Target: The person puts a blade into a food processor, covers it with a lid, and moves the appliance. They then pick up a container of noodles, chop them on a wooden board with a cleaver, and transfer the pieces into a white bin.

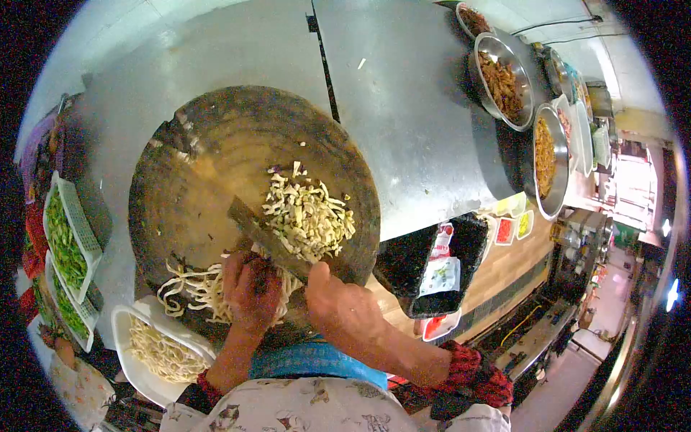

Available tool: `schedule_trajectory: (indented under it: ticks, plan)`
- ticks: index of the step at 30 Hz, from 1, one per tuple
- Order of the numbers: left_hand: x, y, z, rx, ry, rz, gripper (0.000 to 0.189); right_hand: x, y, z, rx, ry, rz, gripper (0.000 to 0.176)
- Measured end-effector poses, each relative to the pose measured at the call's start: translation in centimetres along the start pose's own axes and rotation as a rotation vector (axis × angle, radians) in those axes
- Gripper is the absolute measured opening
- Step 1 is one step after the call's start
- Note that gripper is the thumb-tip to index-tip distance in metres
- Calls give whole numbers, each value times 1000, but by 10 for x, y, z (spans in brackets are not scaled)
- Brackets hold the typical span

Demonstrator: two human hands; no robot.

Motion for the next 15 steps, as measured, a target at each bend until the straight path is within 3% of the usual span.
schedule_trajectory:
  ticks: [3,8,11,15]
  plan:
    - [-4,3,-3,-61,23,-30,27,-31,-8,-20,-61,-47,-34,20]
    - [-5,-3,1,-130,56,7,34,-36,-2,12,-115,-227,8,15]
    - [1,2,-3,-50,-16,42,34,-17,-8,25,-160,-123,13,10]
    - [-2,0,4,3,-20,8,34,-16,7,8,-13,-80,139,17]
Point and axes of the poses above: each hand's wrist, its own x-axis towards the middle knuckle, its own z-axis out of the palm, y = z × x, the point moved 4 cm from there along x, towards the middle knuckle, and after that the axes turned 12 degrees about z, right-handed, at the moved point
